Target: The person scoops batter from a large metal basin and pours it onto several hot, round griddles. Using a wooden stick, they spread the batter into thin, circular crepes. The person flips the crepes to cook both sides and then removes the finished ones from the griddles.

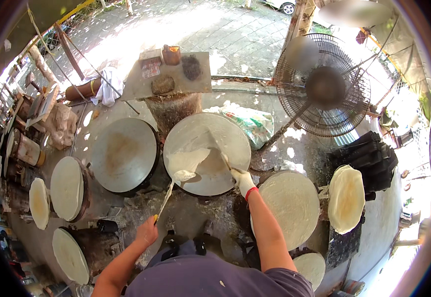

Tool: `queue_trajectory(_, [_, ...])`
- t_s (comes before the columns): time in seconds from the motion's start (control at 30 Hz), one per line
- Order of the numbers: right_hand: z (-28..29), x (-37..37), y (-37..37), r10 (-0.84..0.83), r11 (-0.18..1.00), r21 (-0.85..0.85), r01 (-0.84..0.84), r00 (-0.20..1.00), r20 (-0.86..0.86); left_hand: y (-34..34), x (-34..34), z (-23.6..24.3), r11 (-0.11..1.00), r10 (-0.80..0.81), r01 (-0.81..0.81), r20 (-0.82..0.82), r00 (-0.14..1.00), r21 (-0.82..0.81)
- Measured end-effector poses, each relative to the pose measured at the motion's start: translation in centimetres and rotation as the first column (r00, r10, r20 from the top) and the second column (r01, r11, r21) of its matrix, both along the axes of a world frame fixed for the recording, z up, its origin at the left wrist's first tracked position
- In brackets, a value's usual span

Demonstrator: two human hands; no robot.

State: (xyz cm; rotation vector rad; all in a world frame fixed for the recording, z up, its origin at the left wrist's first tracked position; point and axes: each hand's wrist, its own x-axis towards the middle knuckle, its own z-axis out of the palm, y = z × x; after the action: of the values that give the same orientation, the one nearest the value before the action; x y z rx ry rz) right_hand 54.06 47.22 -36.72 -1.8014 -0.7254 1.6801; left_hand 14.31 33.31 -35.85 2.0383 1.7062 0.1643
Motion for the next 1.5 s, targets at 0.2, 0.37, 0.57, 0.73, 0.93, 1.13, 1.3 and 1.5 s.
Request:
queue_trajectory(0.2, [-1.7,-1.0,-6.7,0.111,0.992,-0.041,-0.121,0.976,-0.187,2.6,-3.4,0.7,0.987,-0.133,0.112,0.204,0.970,0.113])
queue_trajectory(0.37, [-2.9,-11.5,-15.4,-0.580,0.796,-0.078,0.600,0.720,-0.381,8.1,-4.7,3.6,0.968,-0.218,0.120,0.496,0.840,0.221])
queue_trajectory(0.57, [-3.3,-28.5,-8.6,-0.311,0.929,0.054,0.366,0.852,-0.421,12.4,-8.1,8.0,0.988,-0.047,0.146,0.805,0.592,-0.050])
queue_trajectory(0.73, [-8.4,-32.2,-8.2,-0.677,0.704,0.234,0.670,0.734,-0.063,9.9,-15.4,11.8,0.953,0.240,0.107,0.921,0.307,-0.284])
queue_trajectory(0.93, [-7.6,-38.3,-4.8,-0.590,0.798,0.329,0.504,0.767,0.255,6.2,-22.5,10.7,0.866,0.485,0.049,0.860,0.158,-0.498])
queue_trajectory(1.13, [-6.9,-31.7,-6.3,-0.849,0.473,0.213,0.855,0.507,-0.149,3.3,-25.3,9.2,0.805,0.585,0.104,0.811,0.026,-0.584])
queue_trajectory(1.3, [-13.2,-29.6,-12.0,-0.517,0.847,0.396,0.355,0.727,0.453,2.7,-24.0,8.8,0.762,0.617,0.234,0.787,0.020,-0.603])
queue_trajectory(1.5, [-7.3,-25.5,-11.0,-0.570,0.803,0.223,0.553,0.821,0.016,1.0,-20.2,8.8,0.768,0.608,0.258,0.794,-0.003,-0.586])
